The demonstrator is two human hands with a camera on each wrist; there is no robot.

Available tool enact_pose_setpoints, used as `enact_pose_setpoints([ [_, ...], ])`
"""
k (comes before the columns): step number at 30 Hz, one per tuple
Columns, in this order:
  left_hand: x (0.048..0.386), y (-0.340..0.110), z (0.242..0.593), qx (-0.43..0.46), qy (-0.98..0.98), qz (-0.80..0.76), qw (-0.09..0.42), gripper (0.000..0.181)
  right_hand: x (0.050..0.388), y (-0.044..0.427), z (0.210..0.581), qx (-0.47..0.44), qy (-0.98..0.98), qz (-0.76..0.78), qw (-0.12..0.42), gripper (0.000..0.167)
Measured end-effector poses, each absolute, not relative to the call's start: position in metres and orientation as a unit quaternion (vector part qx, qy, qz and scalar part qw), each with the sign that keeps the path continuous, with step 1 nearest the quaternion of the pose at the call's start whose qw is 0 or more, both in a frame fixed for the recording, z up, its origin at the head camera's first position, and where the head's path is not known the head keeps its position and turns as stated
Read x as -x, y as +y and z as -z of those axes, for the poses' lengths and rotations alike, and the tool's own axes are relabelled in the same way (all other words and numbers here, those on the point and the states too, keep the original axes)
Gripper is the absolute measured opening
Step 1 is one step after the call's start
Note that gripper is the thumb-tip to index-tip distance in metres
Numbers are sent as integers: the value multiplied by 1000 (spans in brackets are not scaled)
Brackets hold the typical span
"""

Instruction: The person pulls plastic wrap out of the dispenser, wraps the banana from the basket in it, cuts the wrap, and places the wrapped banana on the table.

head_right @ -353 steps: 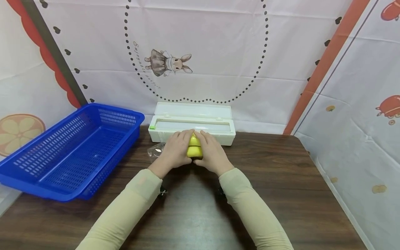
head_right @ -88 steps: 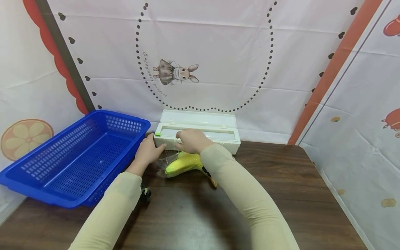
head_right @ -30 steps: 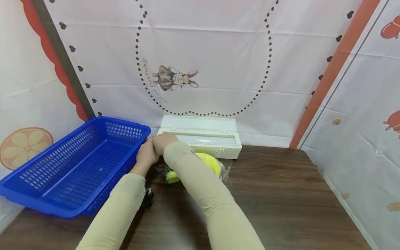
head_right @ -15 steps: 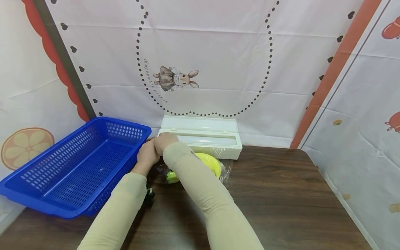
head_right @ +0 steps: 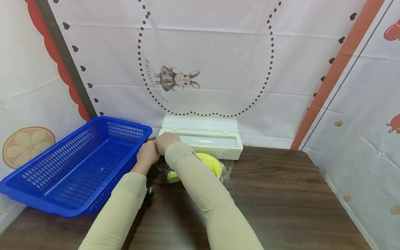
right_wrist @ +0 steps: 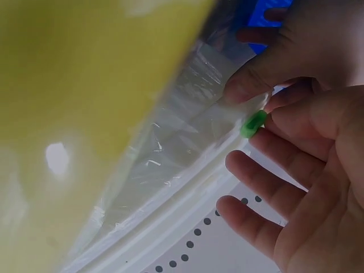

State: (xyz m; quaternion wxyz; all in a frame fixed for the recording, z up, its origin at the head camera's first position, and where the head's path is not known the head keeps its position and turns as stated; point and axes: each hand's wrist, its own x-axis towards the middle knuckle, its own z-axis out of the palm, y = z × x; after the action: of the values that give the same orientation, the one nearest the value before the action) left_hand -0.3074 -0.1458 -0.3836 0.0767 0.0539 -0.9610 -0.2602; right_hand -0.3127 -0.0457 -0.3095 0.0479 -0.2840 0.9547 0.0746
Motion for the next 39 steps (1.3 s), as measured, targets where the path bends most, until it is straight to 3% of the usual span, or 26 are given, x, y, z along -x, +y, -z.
enact_pose_setpoints([
  [11,308,-145,386,-55,-967,239,62,34,310,-46,315,270,956,-110,31,21],
  [17,306,-146,387,-62,-968,238,56,46,309,-46,317,267,956,-117,28,23],
  [39,311,-143,383,-69,-975,205,56,54,309,-31,308,264,958,-105,44,25],
])
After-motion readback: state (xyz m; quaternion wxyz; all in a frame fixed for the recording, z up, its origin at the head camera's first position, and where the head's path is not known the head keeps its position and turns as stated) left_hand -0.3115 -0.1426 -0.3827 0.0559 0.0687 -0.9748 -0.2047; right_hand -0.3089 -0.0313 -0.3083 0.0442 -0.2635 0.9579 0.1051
